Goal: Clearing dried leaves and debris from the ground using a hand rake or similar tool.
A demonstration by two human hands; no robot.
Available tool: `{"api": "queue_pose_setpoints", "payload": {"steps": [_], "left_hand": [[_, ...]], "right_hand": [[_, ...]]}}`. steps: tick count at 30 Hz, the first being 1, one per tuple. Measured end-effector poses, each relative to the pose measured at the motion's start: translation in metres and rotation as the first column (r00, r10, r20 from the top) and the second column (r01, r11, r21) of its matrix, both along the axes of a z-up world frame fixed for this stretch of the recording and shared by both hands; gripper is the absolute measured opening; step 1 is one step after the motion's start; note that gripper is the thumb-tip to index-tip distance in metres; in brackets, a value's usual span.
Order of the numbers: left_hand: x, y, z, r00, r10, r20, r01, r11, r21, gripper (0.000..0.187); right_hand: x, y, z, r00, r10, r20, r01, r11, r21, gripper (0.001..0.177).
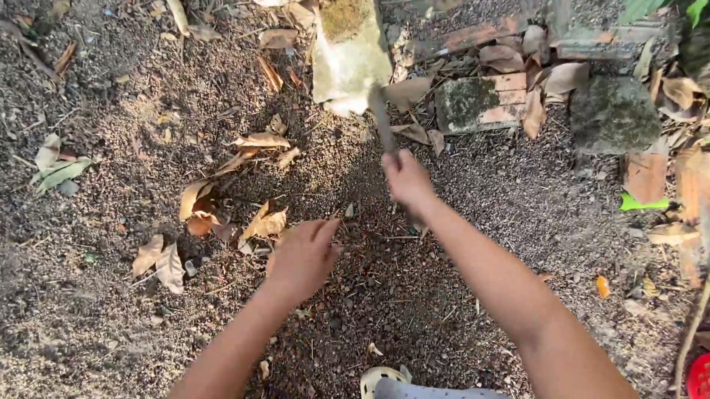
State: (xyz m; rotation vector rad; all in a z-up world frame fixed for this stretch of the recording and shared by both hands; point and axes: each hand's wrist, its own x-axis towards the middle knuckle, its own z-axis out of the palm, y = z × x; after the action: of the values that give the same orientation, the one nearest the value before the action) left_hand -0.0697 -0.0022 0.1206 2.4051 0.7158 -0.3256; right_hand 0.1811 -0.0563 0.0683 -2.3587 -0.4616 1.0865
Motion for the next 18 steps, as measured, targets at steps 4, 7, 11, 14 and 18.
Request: {"api": "queue_pose_setpoints", "payload": {"steps": [4, 7, 11, 14, 18], "left_hand": [[-0.066, 0.048, -0.005, 0.923, -0.283, -0.261, 0.335, 0.924, 0.182, 0.043], [-0.111, 0.065, -0.020, 0.795, -0.412, -0.445, 0.485, 0.872, 0.059, 0.047], [-0.128, 0.071, -0.048, 0.829, -0.305, -0.470, 0.382, 0.921, 0.077, 0.046], [-0.111, 0.080, -0.084, 0.879, -0.276, -0.390, 0.315, 0.949, 0.037, 0.066], [-0.090, 0.072, -0.103, 0.883, -0.384, -0.270, 0.388, 0.921, -0.043, 0.068]], "right_hand": [[0.074, -0.008, -0.089, 0.939, 0.078, 0.334, -0.110, 0.991, 0.079, 0.033], [0.090, -0.011, -0.148, 0.810, 0.148, 0.568, -0.274, 0.951, 0.143, 0.048], [0.013, -0.030, -0.145, 0.923, -0.112, 0.369, 0.138, 0.989, -0.045, 0.033], [-0.069, 0.000, -0.111, 0.902, -0.430, 0.036, 0.425, 0.900, 0.103, 0.025], [-0.193, 0.006, -0.033, 0.780, -0.452, -0.432, 0.489, 0.872, -0.029, 0.024]]}}
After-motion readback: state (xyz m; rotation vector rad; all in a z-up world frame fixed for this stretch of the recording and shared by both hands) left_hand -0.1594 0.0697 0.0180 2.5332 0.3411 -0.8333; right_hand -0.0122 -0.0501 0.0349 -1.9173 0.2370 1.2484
